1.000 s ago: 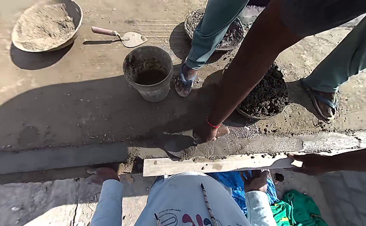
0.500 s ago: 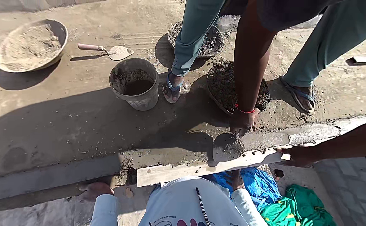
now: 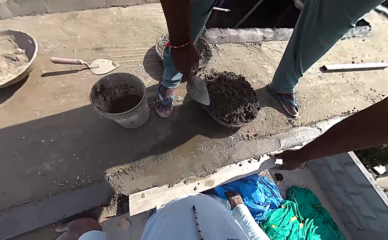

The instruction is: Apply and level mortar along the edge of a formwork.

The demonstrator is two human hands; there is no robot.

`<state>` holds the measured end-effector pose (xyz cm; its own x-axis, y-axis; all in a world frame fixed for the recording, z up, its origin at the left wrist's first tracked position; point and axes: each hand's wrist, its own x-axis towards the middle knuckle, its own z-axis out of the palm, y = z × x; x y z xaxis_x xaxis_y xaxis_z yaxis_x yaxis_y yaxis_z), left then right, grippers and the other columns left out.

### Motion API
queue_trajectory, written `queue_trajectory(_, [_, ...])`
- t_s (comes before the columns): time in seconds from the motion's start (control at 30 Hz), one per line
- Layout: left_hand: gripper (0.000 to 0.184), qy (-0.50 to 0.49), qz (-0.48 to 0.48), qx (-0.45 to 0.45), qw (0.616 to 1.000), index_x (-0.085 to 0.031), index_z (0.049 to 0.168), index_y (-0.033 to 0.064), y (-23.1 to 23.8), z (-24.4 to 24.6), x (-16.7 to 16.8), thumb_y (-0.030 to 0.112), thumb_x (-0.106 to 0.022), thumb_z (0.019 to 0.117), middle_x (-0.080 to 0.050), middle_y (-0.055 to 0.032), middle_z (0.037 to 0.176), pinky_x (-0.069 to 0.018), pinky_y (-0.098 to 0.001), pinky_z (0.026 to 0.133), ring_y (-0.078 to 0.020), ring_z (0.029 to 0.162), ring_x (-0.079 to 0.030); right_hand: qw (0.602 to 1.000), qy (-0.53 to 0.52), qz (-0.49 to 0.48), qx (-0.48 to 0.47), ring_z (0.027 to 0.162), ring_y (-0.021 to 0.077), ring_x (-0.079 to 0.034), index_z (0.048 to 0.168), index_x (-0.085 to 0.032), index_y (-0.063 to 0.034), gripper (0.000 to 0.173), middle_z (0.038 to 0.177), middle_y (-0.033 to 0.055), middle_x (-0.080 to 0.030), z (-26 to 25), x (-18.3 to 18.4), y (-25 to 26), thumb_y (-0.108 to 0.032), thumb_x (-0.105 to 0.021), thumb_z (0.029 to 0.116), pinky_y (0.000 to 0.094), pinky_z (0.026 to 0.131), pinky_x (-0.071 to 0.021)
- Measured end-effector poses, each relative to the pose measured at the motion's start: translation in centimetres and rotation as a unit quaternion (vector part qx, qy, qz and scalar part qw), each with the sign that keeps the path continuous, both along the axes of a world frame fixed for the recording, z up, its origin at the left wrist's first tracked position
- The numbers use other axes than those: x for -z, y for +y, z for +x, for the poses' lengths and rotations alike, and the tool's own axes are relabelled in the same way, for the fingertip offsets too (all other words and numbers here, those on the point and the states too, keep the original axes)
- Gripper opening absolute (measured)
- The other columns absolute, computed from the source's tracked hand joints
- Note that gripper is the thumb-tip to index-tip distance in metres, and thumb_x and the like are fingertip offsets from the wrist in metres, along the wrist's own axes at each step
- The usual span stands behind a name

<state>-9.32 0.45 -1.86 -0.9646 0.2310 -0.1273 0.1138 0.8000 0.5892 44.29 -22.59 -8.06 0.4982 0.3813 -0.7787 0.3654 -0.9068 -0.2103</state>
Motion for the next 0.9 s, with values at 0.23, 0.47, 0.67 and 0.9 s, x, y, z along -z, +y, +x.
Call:
queue_trajectory(0.23, [0.063,-0.002,0.016,-0.001,1.000,-0.051,0.143,-0.0045,-0.1,0.1,-0.1,0.042,-0.025,0.1092,-0.062,-0.0250,0.135,-0.0493,-0.0543,0.103,-0.0366,0.127,-0.060,0.998,0.016,-0.031,0.050,0.121,0.0296,-0.065,0.122,-0.072,-0.0063,0.039,0.124,0.0163,-0.071,-0.7,0.2,-1.0,-0.034,-0.071,0.0954,0.0501,0.107,-0.0469])
queue_trajectory(0.47, [0.062,-0.017,0.070,-0.032,0.997,-0.051,0.143,-0.0075,0.0,-0.1,0.2,0.041,-0.031,0.1089,-0.058,-0.0281,0.139,-0.0436,-0.0559,0.109,-0.0395,0.135,-0.053,0.989,0.079,0.013,0.125,0.131,0.0331,-0.057,0.143,-0.055,-0.0009,0.047,0.142,0.0216,-0.059,-1.8,-5.2,0.7,-0.023,-0.063,0.1023,0.0485,0.110,-0.0437])
queue_trajectory(0.67, [0.059,-0.019,0.096,-0.044,0.994,-0.053,0.140,-0.0085,0.2,-0.4,0.8,0.038,-0.035,0.1084,-0.060,-0.0274,0.137,-0.0453,-0.0544,0.108,-0.0382,0.132,-0.055,0.989,0.109,0.098,0.002,0.117,0.0389,-0.065,0.130,-0.060,0.0123,0.043,0.126,0.0318,-0.065,-2.1,-10.3,1.6,-0.022,-0.060,0.1038,0.0452,0.099,-0.0520])
queue_trajectory(0.9, [0.062,-0.025,0.126,-0.049,0.991,-0.043,0.149,-0.0065,0.2,0.2,-0.2,0.039,-0.036,0.1080,-0.051,-0.0276,0.148,-0.0401,-0.0530,0.115,-0.0374,0.142,-0.046,0.967,0.079,0.237,-0.045,0.092,0.0405,-0.071,0.111,-0.066,0.0190,0.040,0.102,0.0364,-0.069,-1.9,-7.2,-0.4,-0.020,-0.060,0.1035,0.0423,0.081,-0.0567])
